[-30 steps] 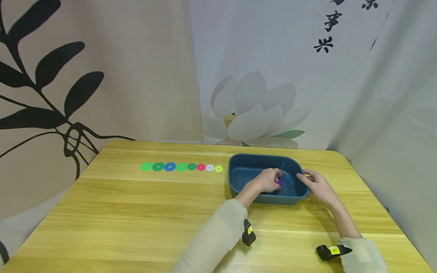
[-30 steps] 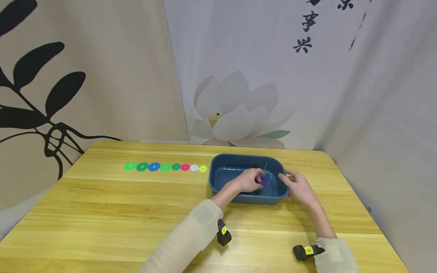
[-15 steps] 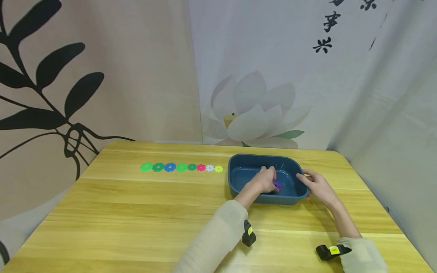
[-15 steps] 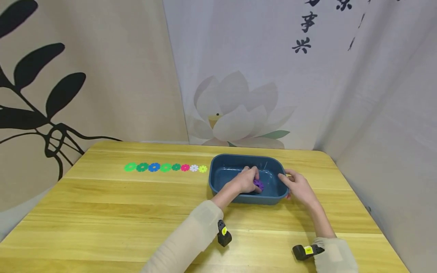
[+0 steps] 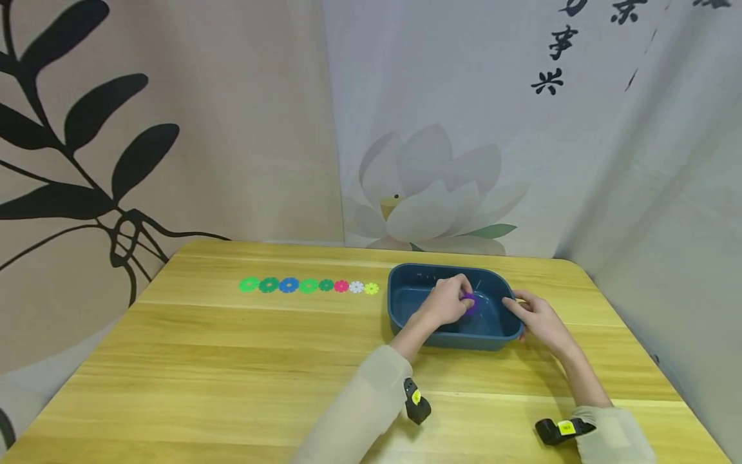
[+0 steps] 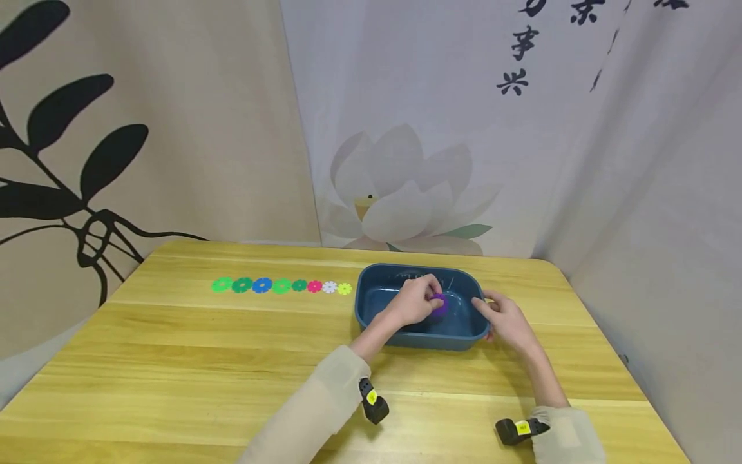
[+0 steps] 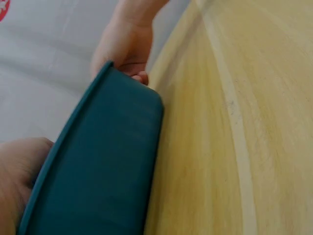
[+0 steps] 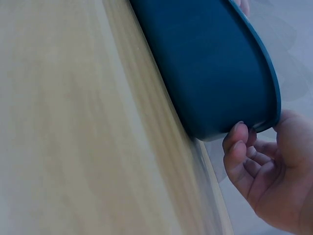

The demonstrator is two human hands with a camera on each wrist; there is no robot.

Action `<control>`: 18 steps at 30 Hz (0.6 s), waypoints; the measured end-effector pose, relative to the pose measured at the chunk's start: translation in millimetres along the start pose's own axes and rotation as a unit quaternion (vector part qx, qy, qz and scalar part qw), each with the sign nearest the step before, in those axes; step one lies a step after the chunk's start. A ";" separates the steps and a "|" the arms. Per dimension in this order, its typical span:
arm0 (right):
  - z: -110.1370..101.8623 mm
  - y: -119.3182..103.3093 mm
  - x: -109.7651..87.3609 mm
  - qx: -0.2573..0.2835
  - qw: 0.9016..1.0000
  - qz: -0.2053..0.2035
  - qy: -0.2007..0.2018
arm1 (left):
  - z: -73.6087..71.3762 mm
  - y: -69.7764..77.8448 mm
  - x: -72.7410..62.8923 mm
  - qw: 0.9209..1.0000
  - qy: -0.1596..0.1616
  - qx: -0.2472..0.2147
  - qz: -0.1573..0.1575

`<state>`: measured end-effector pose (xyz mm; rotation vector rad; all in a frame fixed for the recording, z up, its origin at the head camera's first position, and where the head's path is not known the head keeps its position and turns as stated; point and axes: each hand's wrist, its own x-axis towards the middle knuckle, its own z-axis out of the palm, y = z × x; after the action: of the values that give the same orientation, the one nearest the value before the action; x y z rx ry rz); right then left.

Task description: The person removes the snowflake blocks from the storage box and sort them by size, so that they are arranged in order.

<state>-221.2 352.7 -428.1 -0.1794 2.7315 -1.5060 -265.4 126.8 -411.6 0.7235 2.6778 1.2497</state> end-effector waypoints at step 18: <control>0.3 1.2 -0.4 0.007 1.000 -0.003 -0.003 | -54.9 -25.3 -31.3 0.988 0.091 -0.111 0.058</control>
<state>-221.0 353.2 -429.2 -0.1924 2.7173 -1.5227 -262.7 60.2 -397.7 0.7777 2.6030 1.6875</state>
